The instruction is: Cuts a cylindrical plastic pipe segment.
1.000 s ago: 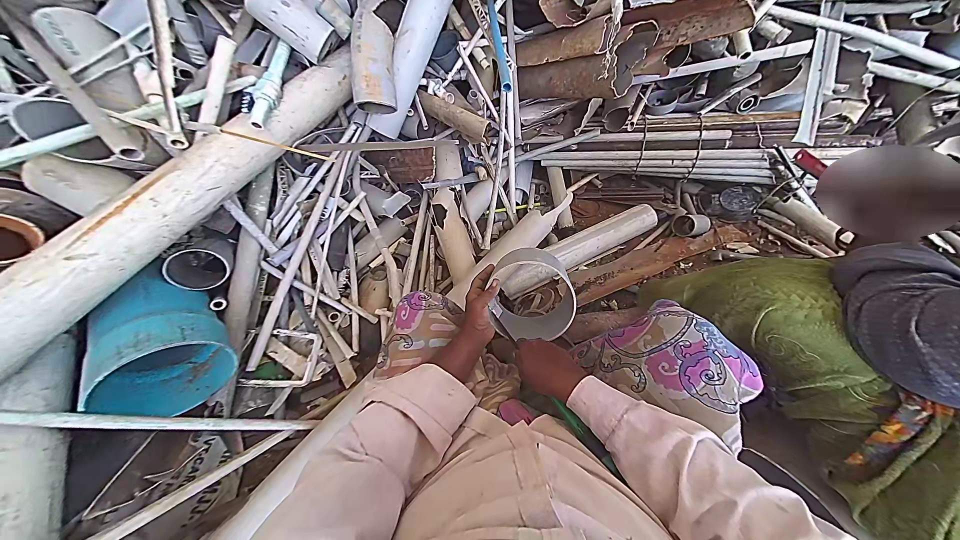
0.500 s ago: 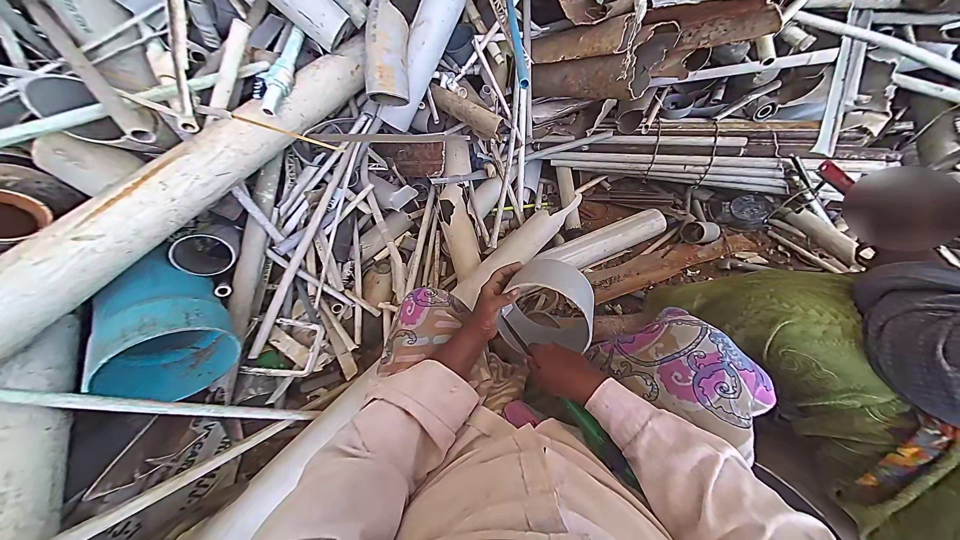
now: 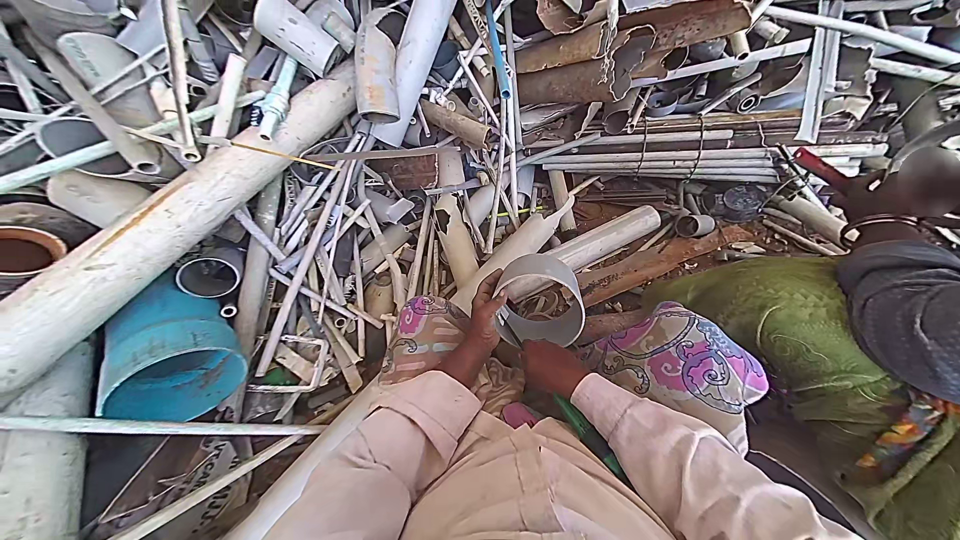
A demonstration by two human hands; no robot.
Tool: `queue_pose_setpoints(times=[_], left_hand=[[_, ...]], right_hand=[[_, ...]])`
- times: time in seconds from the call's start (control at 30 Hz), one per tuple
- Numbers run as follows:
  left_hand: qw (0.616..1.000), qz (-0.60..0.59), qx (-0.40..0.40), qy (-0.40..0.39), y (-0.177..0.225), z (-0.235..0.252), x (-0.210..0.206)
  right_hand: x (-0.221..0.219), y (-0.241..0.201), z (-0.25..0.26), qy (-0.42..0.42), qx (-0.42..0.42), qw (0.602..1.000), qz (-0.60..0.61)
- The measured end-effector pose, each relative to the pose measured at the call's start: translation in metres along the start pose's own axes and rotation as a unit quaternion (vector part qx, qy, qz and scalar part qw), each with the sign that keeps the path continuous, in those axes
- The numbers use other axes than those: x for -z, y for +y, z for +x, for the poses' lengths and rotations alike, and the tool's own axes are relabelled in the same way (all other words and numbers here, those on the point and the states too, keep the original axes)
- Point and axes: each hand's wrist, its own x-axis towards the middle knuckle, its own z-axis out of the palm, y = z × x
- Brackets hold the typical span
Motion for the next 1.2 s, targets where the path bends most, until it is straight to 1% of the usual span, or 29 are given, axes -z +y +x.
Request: queue_pose_setpoints(times=[0.07, 0.23, 0.3, 0.37, 0.5, 0.57, 0.63, 0.77, 0.9, 1.0, 1.1, 1.2], left_hand=[[1.000, 0.000, -0.007, 0.003, 0.001, 0.003, 0.001], [0.999, 0.000, 0.002, 0.052, 0.008, 0.011, 0.005], [0.999, 0.005, -0.001, 0.048, 0.008, 0.012, 0.005], [1.000, 0.017, -0.013, 0.009, 0.008, 0.010, 0.003], [0.991, 0.050, -0.031, -0.120, 0.011, 0.006, 0.009], [0.987, 0.052, -0.027, -0.147, 0.012, 0.006, 0.011], [0.990, 0.046, -0.019, -0.132, 0.009, 0.006, 0.010], [0.999, 0.020, -0.013, -0.028, 0.002, 0.005, 0.003], [0.999, 0.016, -0.019, 0.040, 0.002, 0.005, 0.002], [0.998, 0.021, -0.019, 0.052, 0.005, 0.003, 0.001], [0.998, 0.018, -0.026, 0.047, 0.005, 0.005, 0.003], [0.999, 0.012, -0.030, 0.039, 0.005, 0.008, 0.003]], right_hand=[[0.002, -0.001, -0.004, -0.002, 0.001, 1.000, -0.016], [0.003, -0.002, -0.012, -0.005, 0.016, 1.000, -0.024], [0.001, -0.001, -0.009, -0.005, 0.022, 0.999, -0.027], [0.003, 0.001, -0.006, -0.011, 0.029, 0.999, -0.021], [0.005, 0.007, -0.001, -0.025, 0.038, 0.999, 0.008], [0.003, 0.008, 0.000, -0.028, 0.035, 0.999, 0.010], [-0.001, 0.006, -0.001, -0.020, 0.026, 0.999, 0.004], [-0.005, -0.001, -0.004, 0.000, 0.008, 1.000, 0.000], [-0.006, -0.001, -0.002, 0.011, 0.010, 1.000, 0.000], [-0.004, -0.002, -0.002, 0.002, 0.012, 1.000, -0.003], [-0.002, 0.002, 0.000, 0.003, 0.041, 0.999, 0.000], [-0.001, 0.005, 0.002, 0.000, 0.051, 0.999, -0.003]])
